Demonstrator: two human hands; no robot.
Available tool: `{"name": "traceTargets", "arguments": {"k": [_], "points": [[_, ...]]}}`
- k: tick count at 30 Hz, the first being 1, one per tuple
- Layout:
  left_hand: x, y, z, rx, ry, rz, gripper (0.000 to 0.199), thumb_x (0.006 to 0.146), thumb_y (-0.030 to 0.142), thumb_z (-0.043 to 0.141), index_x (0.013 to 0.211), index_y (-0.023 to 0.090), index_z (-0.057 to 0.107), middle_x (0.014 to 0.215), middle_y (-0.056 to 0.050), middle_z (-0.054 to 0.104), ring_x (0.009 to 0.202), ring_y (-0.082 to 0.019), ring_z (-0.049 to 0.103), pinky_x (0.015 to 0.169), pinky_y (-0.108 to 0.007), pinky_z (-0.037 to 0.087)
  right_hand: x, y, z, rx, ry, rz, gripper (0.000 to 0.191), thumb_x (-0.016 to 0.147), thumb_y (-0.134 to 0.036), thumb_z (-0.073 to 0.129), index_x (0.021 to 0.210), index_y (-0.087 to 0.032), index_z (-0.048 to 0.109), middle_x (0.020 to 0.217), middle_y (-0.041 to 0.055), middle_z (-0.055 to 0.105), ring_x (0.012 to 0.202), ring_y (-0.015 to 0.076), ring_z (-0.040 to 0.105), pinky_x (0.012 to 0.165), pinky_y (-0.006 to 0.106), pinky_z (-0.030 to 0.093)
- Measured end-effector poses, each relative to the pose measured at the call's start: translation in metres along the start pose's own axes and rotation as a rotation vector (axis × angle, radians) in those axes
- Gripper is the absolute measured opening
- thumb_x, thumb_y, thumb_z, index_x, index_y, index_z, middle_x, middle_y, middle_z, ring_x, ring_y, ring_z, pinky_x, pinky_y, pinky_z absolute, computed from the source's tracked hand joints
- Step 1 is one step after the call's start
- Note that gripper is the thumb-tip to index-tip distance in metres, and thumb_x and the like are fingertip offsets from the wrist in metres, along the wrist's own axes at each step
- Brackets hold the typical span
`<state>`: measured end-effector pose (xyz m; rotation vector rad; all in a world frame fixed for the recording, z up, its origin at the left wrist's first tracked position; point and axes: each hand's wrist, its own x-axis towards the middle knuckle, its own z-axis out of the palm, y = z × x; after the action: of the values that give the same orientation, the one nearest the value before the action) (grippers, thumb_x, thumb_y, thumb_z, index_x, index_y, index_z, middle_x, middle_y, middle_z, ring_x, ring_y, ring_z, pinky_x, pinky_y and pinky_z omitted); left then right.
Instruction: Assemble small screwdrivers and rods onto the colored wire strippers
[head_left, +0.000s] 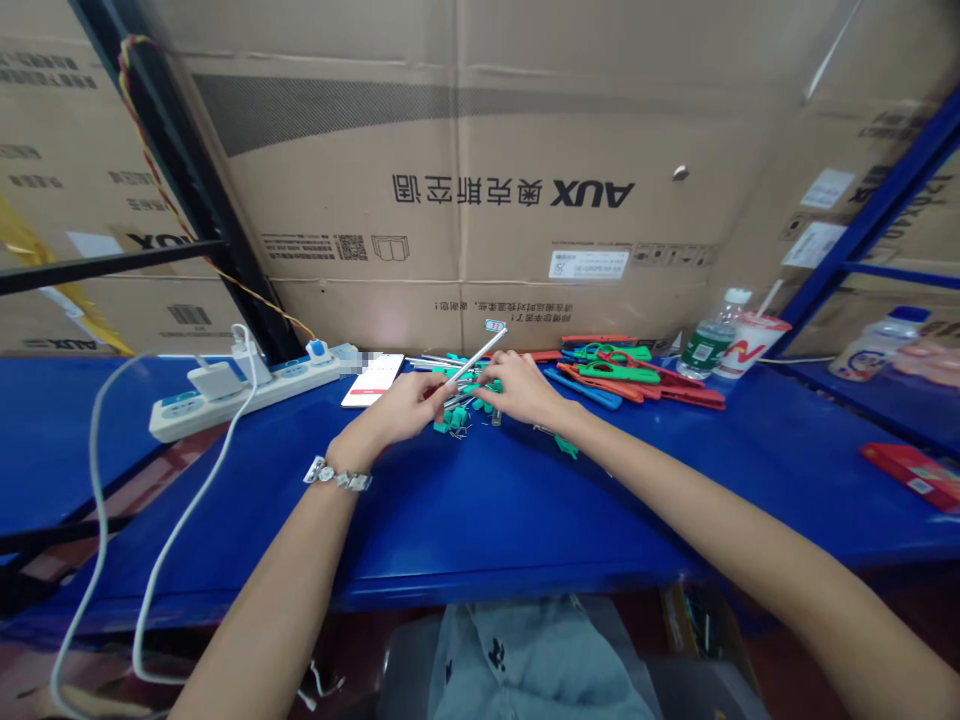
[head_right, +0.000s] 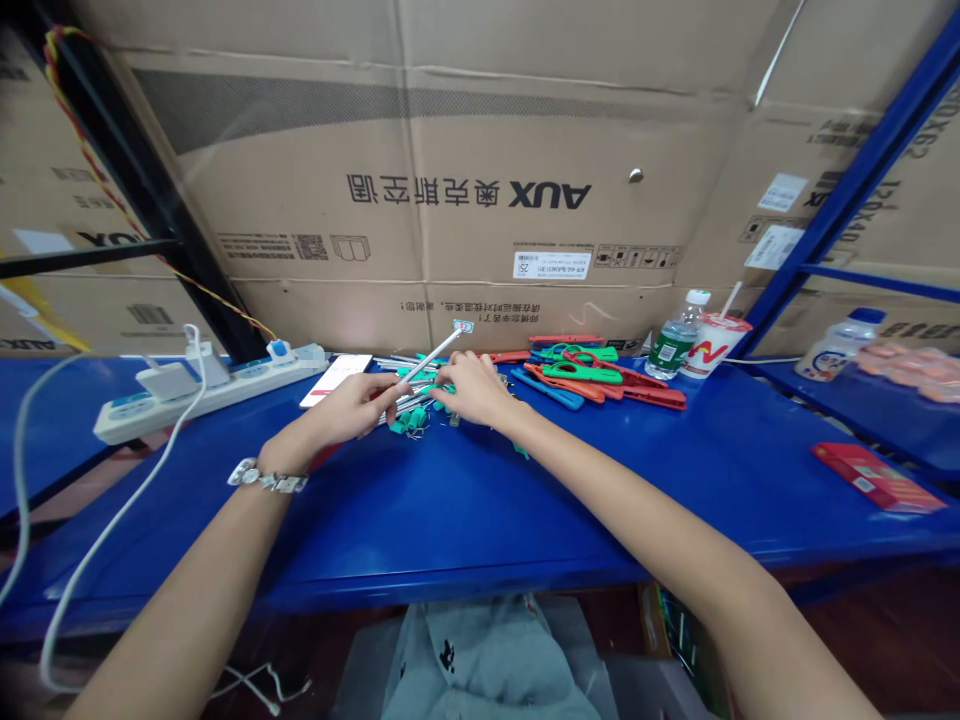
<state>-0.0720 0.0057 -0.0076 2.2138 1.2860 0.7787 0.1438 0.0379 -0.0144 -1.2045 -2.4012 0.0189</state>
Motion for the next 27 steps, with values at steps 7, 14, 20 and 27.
{"name": "traceTargets", "arguments": {"k": [7,14,20,27], "points": [[-0.002,0.016,0.012,0.090,0.025,0.177,0.035,0.105,0.045,0.038,0.085,0.021,0.052,0.064,0.001,0.063,0.058,-0.015,0.057,0.062,-0.028,0.041,-0.044,0.039,-0.014,1.159,0.216,0.334,0.043,0.090,-0.064,0.057,0.078,-0.023,0.049,0.070,-0.0007,0.060,0.057,0.0132,0.049,0.055,0.026,0.036],[-0.004,0.022,0.019,0.123,-0.074,0.235,0.035,0.105,0.043,0.040,0.082,0.020,0.053,0.067,0.002,0.057,0.058,-0.014,0.051,0.061,-0.028,0.037,-0.054,0.044,-0.026,1.340,0.317,0.249,0.037,0.081,-0.055,0.070,0.076,-0.023,0.051,0.066,-0.0019,0.059,0.056,0.0137,0.051,0.054,0.027,0.038],[-0.005,0.019,0.019,0.219,-0.090,0.244,0.036,0.105,0.043,0.039,0.085,0.019,0.056,0.069,0.002,0.055,0.061,-0.014,0.047,0.062,-0.029,0.034,-0.059,0.048,-0.031,1.115,0.383,0.157,0.040,0.085,-0.060,0.065,0.075,-0.024,0.051,0.064,-0.0020,0.056,0.055,0.0141,0.050,0.056,0.028,0.039],[-0.006,0.021,0.018,0.237,-0.067,0.246,0.035,0.105,0.040,0.039,0.083,0.019,0.055,0.066,0.002,0.053,0.058,-0.014,0.045,0.061,-0.028,0.032,-0.061,0.051,-0.035,0.929,0.425,0.112,0.044,0.085,-0.064,0.064,0.077,-0.022,0.053,0.063,-0.0030,0.054,0.055,0.0131,0.049,0.056,0.028,0.038]]}}
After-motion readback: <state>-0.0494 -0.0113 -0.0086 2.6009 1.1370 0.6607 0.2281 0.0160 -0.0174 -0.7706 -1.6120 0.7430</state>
